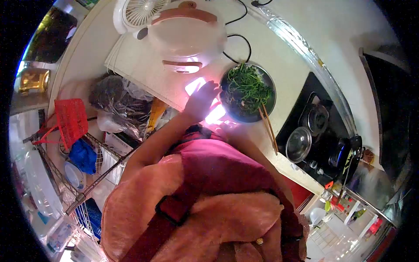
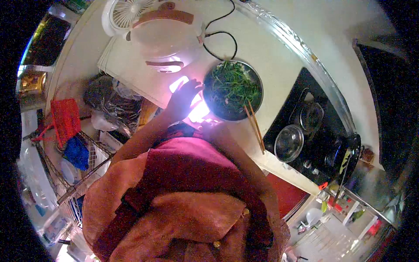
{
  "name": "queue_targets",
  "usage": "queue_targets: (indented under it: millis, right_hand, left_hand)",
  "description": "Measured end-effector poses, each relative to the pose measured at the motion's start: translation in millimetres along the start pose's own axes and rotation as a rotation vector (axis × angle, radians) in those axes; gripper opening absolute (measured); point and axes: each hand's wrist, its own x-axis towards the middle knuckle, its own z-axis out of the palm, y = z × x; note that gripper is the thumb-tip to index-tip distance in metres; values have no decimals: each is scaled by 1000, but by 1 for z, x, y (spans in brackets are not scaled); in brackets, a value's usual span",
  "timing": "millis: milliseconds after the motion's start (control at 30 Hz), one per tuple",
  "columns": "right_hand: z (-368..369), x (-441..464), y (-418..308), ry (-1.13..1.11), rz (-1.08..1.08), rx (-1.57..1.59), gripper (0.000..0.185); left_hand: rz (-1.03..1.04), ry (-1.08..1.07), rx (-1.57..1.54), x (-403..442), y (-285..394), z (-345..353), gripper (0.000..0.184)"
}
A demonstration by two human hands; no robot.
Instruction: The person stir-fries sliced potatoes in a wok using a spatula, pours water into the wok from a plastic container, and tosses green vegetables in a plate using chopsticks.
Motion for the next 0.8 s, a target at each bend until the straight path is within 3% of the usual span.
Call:
queue_targets:
  millis: [33,67,100,133,233,333,433,533,567,667,800]
  right_hand:
    - [-2,-1,1,86,-64,-49,34]
    - [-3,-2,1,-5,0,-60,32]
    - [-12,-2,-1,-98,62,-73,31]
    - [-17,-2,-1,-192,123,-86,29]
    - [-13,-8,11,288,-52,157,20]
    - [-14,-9,13,146,57,192,19]
    - [-22,-1,14,114,24,212,19]
    - [-36,10,17,133,-19,256,19]
    - [-44,14,19,151,-31,280,19]
    - [-76,27,31,273,-40,342,18]
    - [-119,46,69,387,54,331,17]
  left_hand:
    - [19,-48,-25,3,-2,-12,62]
    - [38,-95,-51,3,-7,-19,67]
    - [71,-145,-71,-1,-18,-14,90]
    - [118,-187,-68,-1,-25,-16,95]
    - [227,-239,-28,-2,-39,-19,112]
    - [216,-471,218,2,-42,-27,107]
    - [246,-241,23,-22,-62,-16,98]
    - [216,-137,50,-40,-67,-16,89]
    - [244,-28,-87,-41,-66,-19,86]
    - [155,-172,8,-42,-57,-30,87]
    - [121,-199,-11,-45,-57,-35,86]
